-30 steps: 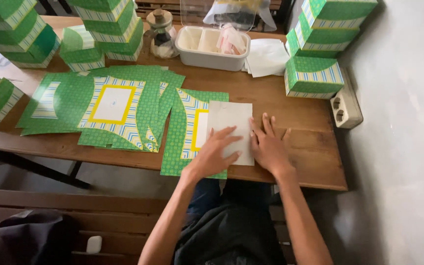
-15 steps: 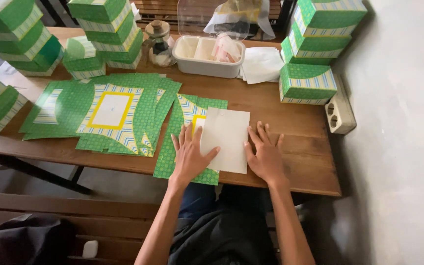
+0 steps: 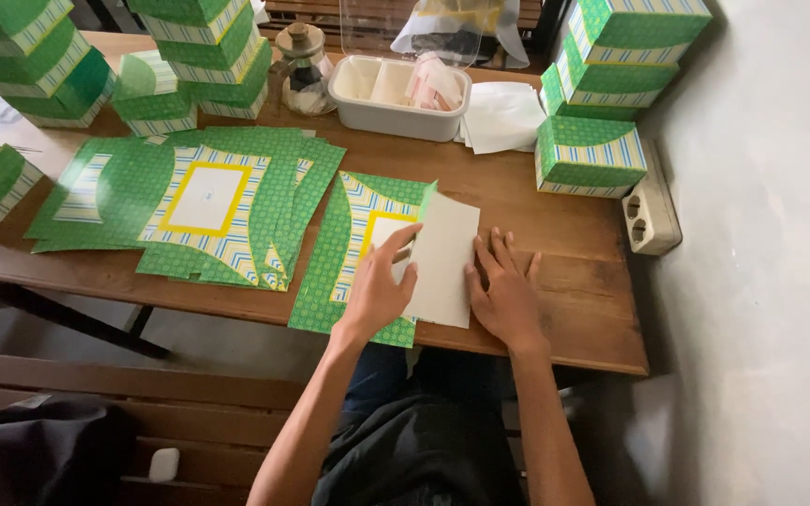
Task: Assembling small paper boxes from flat templates by folding and pressing the flaps into place.
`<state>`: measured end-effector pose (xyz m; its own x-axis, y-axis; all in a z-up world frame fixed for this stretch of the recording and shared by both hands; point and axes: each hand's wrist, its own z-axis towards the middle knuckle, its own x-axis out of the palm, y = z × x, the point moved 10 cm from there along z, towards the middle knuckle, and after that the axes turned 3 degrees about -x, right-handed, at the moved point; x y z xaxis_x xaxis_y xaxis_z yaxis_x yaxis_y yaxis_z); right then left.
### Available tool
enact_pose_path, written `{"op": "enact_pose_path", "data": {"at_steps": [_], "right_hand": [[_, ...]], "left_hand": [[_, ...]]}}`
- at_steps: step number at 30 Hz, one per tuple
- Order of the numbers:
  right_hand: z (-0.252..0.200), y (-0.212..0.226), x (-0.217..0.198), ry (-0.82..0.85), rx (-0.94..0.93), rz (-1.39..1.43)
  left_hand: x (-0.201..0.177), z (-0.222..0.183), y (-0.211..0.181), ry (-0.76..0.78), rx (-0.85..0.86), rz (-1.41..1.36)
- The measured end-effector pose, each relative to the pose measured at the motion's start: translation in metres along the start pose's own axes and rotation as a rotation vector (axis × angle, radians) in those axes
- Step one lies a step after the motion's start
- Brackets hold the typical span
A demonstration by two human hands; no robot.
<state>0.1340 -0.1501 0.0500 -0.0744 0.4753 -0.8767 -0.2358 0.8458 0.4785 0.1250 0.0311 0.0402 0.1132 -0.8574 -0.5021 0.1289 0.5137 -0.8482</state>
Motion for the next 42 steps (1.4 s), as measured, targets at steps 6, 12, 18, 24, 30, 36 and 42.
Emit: {"op": "enact_pose_path", "data": {"at_steps": [6, 12, 18, 24, 30, 36, 42], "right_hand": [[0.003, -0.014, 0.001, -0.034, 0.038, 0.154], [-0.003, -0.009, -0.014, -0.214, -0.047, 0.431], [-0.007, -0.008, -0.028, -0.260, -0.062, 0.558], [-0.021, -0.012, -0.041, -0.451, 0.000, 0.879], [-0.026, -0.067, -0.010, -0.543, 0.202, 1.050], [-0.031, -0.060, -0.024, -0.604, 0.139, 0.919], [-0.031, -0.049, -0.027, -0.574, 0.110, 0.883]], "left_hand": [[-0.042, -0.005, -0.095, -0.013, 0.128, -0.326], [-0.081, -0.029, -0.161, -0.031, 0.315, -0.493], [-0.140, -0.061, -0.181, -0.158, 0.492, -0.636], [-0.161, -0.043, -0.064, -0.293, 0.361, -0.864], [-0.189, -0.061, -0.026, -0.444, 0.176, -0.797], [-0.209, -0.069, 0.024, -0.424, 0.091, -0.588], [-0.182, -0.068, 0.017, -0.287, -0.123, -0.424]]}}
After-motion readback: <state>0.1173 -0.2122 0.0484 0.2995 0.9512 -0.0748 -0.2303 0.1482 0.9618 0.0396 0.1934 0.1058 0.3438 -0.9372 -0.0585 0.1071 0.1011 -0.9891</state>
